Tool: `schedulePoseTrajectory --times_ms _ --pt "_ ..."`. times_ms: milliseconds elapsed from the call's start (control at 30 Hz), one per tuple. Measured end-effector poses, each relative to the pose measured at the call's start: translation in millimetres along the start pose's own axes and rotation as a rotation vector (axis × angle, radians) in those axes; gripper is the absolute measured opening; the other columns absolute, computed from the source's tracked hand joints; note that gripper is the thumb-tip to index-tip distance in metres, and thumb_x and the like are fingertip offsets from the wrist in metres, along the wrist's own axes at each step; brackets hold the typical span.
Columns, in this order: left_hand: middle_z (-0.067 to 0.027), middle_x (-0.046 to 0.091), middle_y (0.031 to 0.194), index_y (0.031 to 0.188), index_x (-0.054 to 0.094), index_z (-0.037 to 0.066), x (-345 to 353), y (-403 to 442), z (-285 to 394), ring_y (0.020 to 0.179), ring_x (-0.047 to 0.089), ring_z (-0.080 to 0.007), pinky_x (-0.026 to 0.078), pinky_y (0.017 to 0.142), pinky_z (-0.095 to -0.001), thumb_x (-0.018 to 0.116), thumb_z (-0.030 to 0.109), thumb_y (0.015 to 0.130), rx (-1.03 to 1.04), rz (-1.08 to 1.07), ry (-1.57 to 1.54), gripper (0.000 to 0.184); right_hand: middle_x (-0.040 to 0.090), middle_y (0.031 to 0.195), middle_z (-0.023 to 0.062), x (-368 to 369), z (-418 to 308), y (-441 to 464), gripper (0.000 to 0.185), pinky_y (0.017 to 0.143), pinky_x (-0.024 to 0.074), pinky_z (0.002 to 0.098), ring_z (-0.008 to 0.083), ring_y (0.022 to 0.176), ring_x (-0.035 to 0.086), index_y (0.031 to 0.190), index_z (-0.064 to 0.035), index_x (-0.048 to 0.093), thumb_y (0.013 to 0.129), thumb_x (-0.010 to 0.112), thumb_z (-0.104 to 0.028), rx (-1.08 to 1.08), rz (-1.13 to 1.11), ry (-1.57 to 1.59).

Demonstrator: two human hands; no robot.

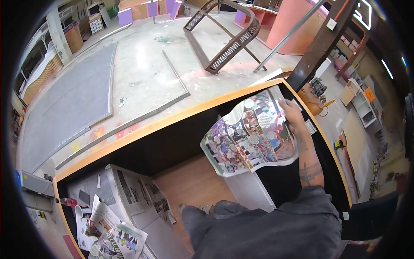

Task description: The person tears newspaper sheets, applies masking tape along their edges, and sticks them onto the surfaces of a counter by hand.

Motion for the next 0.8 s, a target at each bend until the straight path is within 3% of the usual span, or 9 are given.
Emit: schedulePoseTrajectory --times_ms 33,200,333,367,400,500,600,700,800 --pt "-0.0158 0.076 0.110 0.117 0.066 -0.003 9 -6 76 0.105 0.073 -0.0306 0.054 0.095 -0.0407 0.076 0.035 0.093 -0.093 -0.105 -0.273 0.046 0.074 0.112 0.0121 -8 25 2 0.035 0.079 0.0592 0.0308 0.0174 0.095 0.073 0.135 0.0065 0.059 0.105 0.058 -0.013 0.166 -0.019 -0.058" --pt "-0.0164 0.076 0.107 0.126 0.063 -0.006 2 -94 407 0.099 0.074 -0.0277 0.059 0.087 -0.0362 0.070 0.022 0.096 -0.563 -0.957 -1.242 0.041 0.060 0.136 0.0171 52 41 -68 0.068 0.078 0.0617 0.0313 0.0240 0.105 0.071 0.162 -0.0109 0.028 0.099 0.050 0.004 0.323 -0.035 0.204" --pt "-0.0156 0.072 0.113 0.126 0.061 -0.008 -42 -89 553 0.096 0.072 -0.0210 0.058 0.081 -0.0304 0.088 0.016 0.083 0.019 -1.035 -1.614 0.056 0.052 0.143 0.0206 92 73 -142 0.077 0.074 0.0605 0.0285 0.0243 0.106 0.069 0.163 -0.0159 0.022 0.096 0.050 0.008 0.512 0.151 0.410" --pt "-0.0151 0.070 0.116 0.124 0.061 -0.008 -53 -79 581 0.095 0.071 -0.0183 0.057 0.080 -0.0285 0.097 0.016 0.076 0.215 -0.950 -1.717 0.065 0.052 0.141 0.0203 93 97 -157 0.074 0.075 0.0613 0.0283 0.0235 0.105 0.068 0.161 -0.0144 0.025 0.096 0.050 0.010 0.548 0.128 0.474" --pt "-0.0173 0.070 0.113 0.130 0.062 -0.005 -44 -93 600 0.114 0.062 -0.0380 0.051 0.096 -0.0441 0.099 0.033 0.070 0.042 -1.215 -1.774 0.079 0.051 0.140 0.0196 93 123 -173 0.072 0.076 0.0616 0.0281 0.0233 0.104 0.068 0.159 -0.0138 0.026 0.096 0.049 0.011 0.591 0.169 0.535" --pt "-0.0253 0.048 0.146 0.148 0.038 -0.005 -66 -65 649 0.131 0.054 -0.0384 0.040 0.111 -0.0506 0.104 0.037 0.060 0.622 -0.996 -1.800 0.117 0.048 0.140 0.0187 119 147 -223 0.073 0.081 0.0634 0.0272 0.0228 0.103 0.067 0.160 -0.0130 0.025 0.096 0.047 0.014 0.706 0.411 0.812" --pt "-0.0272 0.036 0.155 0.152 0.031 -0.004 -77 -96 679 0.144 0.038 -0.0475 0.026 0.118 -0.0611 0.101 0.051 0.056 0.787 -1.123 -1.877 0.131 0.045 0.143 0.0219 153 139 -256 0.074 0.094 0.0645 0.0302 0.0256 0.107 0.068 0.164 -0.0118 0.021 0.099 0.044 0.015 0.589 0.593 0.931" --pt "-0.0272 0.033 0.160 0.156 0.028 -0.001 -105 -100 688 0.148 0.037 -0.0431 0.027 0.117 -0.0608 0.096 0.057 0.061 0.936 -1.086 -1.907 0.130 0.049 0.142 0.0226 193 148 -267 0.062 0.099 0.0634 0.0347 0.0250 0.110 0.071 0.159 -0.0127 0.027 0.103 0.042 0.010 0.575 0.597 1.341" --pt "-0.0261 0.032 0.160 0.155 0.033 0.000 -115 -116 695 0.148 0.035 -0.0416 0.025 0.116 -0.0635 0.094 0.055 0.062 0.958 -1.206 -1.854 0.124 0.051 0.140 0.0224 201 147 -275 0.059 0.103 0.0620 0.0363 0.0254 0.111 0.072 0.156 -0.0116 0.026 0.103 0.040 0.009 0.509 0.840 1.191"
Point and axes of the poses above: each hand's wrist, its own y-axis towards the middle knuckle, its own x-axis out of the palm, z = x × y, the point moved 9 cm from there along y, towards the middle knuckle
